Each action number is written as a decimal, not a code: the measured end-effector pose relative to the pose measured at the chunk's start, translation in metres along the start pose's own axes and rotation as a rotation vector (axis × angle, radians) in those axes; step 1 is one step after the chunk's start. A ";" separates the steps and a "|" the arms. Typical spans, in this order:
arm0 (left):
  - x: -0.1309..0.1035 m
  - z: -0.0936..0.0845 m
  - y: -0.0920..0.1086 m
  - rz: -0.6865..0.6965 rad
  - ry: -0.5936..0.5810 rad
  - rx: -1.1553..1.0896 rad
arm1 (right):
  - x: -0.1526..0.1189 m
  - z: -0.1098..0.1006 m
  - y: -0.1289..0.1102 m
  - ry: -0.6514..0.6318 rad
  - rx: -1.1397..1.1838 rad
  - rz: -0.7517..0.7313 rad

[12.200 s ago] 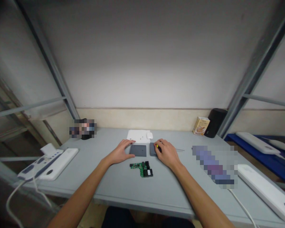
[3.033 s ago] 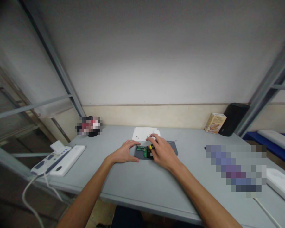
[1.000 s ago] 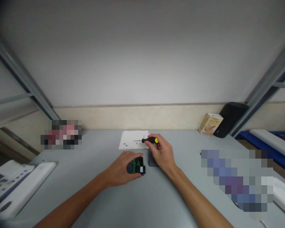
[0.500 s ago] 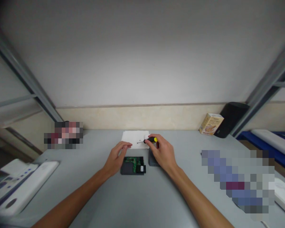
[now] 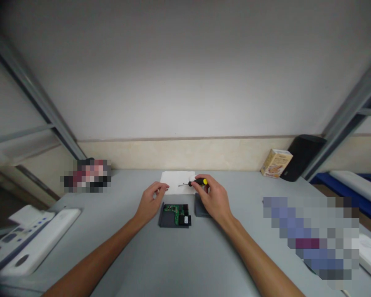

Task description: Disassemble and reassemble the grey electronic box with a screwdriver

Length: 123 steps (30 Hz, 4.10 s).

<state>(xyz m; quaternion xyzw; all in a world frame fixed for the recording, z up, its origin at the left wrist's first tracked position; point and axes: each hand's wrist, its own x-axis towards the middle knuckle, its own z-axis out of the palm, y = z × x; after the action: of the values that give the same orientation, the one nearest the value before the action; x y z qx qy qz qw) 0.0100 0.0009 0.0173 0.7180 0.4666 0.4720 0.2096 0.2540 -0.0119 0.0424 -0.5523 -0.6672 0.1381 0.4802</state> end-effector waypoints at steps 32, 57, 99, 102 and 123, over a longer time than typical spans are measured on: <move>0.002 0.001 -0.006 0.035 -0.014 -0.037 | 0.001 -0.003 -0.017 0.032 0.307 0.173; 0.000 -0.001 0.000 0.109 -0.170 -0.040 | 0.000 -0.005 -0.019 0.020 0.486 0.114; -0.021 -0.002 0.026 0.266 -0.596 0.159 | -0.010 -0.013 -0.034 -0.208 0.234 -0.038; -0.022 -0.001 0.025 0.261 -0.595 0.156 | -0.009 -0.017 -0.036 -0.276 0.248 -0.064; -0.020 -0.007 0.034 0.245 -0.624 0.171 | -0.009 -0.017 -0.040 -0.223 0.309 -0.089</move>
<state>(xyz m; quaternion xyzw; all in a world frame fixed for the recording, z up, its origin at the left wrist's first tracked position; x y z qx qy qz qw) 0.0176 -0.0337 0.0366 0.8935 0.3283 0.2103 0.2230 0.2422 -0.0393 0.0753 -0.4232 -0.7109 0.2777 0.4882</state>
